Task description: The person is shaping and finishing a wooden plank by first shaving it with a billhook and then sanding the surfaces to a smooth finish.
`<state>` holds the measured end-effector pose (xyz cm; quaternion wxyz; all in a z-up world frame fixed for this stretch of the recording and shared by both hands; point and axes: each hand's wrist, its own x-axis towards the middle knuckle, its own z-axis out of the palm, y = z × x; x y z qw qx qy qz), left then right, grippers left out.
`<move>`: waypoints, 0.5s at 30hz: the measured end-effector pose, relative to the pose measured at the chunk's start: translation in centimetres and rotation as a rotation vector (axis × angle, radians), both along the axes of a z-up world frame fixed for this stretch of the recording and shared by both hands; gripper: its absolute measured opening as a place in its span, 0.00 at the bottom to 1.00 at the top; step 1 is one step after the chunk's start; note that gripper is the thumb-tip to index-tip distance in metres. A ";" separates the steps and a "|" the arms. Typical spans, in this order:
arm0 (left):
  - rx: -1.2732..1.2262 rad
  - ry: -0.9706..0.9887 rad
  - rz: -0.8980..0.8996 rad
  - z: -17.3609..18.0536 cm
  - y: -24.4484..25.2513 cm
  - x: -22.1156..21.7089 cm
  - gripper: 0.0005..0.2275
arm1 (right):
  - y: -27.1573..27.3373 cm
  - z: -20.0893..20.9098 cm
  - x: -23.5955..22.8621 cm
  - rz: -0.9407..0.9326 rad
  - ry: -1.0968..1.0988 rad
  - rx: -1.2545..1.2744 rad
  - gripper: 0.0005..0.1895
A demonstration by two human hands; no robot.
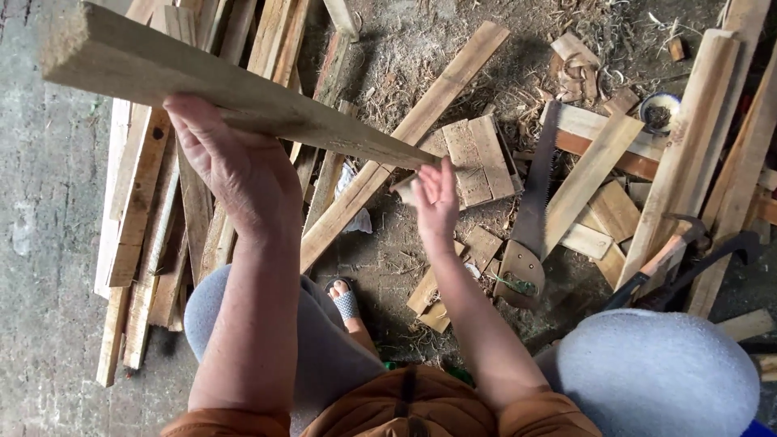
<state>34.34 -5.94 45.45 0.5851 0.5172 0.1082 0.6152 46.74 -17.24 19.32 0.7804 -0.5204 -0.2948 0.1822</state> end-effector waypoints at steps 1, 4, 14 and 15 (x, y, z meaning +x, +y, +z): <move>-0.003 0.003 0.002 -0.2 0.0 -0.2 0.18 | -0.3 -0.1 0.6 0.002 0.003 -0.003 0.39; 0.006 -0.008 0.009 -0.4 0.3 -1.0 0.18 | -0.6 0.8 2.3 -0.058 0.291 -0.197 0.25; -0.222 -0.071 0.172 -2.6 1.7 -5.5 0.38 | -3.3 -9.3 1.6 -0.066 -0.652 -0.877 0.10; -0.148 -0.006 0.174 -3.2 1.9 -5.6 0.34 | -3.1 -9.5 0.4 0.072 -0.644 -1.023 0.13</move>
